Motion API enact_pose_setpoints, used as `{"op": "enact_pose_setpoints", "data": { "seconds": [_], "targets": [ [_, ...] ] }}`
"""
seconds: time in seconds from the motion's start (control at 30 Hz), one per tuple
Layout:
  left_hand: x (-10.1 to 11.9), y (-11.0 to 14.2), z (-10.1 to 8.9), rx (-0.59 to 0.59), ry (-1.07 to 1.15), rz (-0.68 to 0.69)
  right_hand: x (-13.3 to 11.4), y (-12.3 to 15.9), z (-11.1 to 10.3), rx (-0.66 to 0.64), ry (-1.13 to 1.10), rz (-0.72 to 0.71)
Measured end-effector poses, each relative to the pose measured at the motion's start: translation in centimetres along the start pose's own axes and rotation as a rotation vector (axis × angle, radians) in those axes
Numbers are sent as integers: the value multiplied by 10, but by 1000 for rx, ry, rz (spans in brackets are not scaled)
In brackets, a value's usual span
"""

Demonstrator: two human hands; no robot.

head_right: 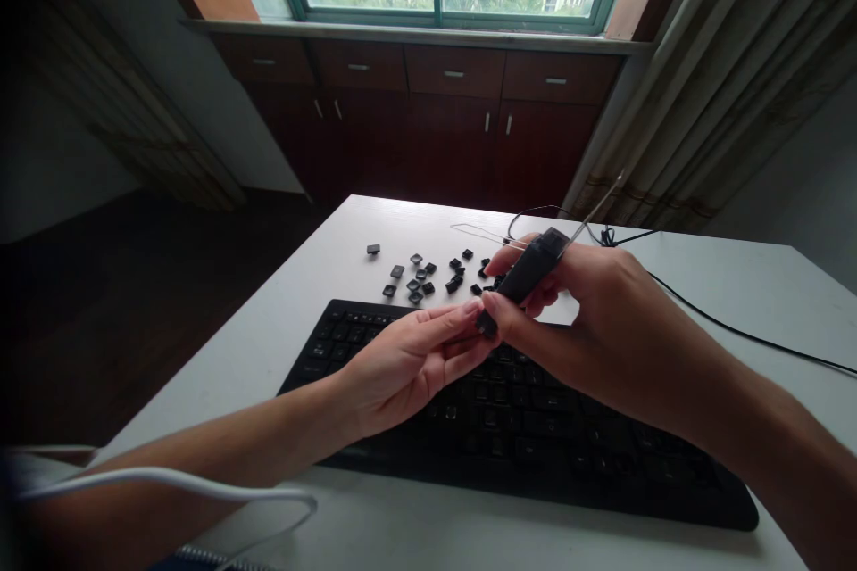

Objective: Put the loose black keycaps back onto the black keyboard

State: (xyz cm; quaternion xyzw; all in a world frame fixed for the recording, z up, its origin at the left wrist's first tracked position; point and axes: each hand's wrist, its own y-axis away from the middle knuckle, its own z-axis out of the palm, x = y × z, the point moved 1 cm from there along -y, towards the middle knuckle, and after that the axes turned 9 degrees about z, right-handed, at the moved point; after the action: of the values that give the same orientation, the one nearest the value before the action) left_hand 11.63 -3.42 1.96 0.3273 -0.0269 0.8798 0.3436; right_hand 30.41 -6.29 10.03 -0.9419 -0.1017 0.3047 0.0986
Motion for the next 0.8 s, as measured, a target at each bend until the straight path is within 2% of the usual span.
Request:
{"op": "enact_pose_setpoints", "data": {
  "seconds": [0.13,0.3,0.53,0.8],
  "targets": [
    [0,1,-1,-59,6,-1,6,2,0,-44,-103,15],
    [1,1,-2,-79,10,-13,14,5,0,-36,-192,57],
    [0,1,-1,-52,16,-88,10,1,-1,-33,-70,-20],
    [2,0,-2,-79,-33,-56,-2,-1,-2,0,84,-56]
  ]
}}
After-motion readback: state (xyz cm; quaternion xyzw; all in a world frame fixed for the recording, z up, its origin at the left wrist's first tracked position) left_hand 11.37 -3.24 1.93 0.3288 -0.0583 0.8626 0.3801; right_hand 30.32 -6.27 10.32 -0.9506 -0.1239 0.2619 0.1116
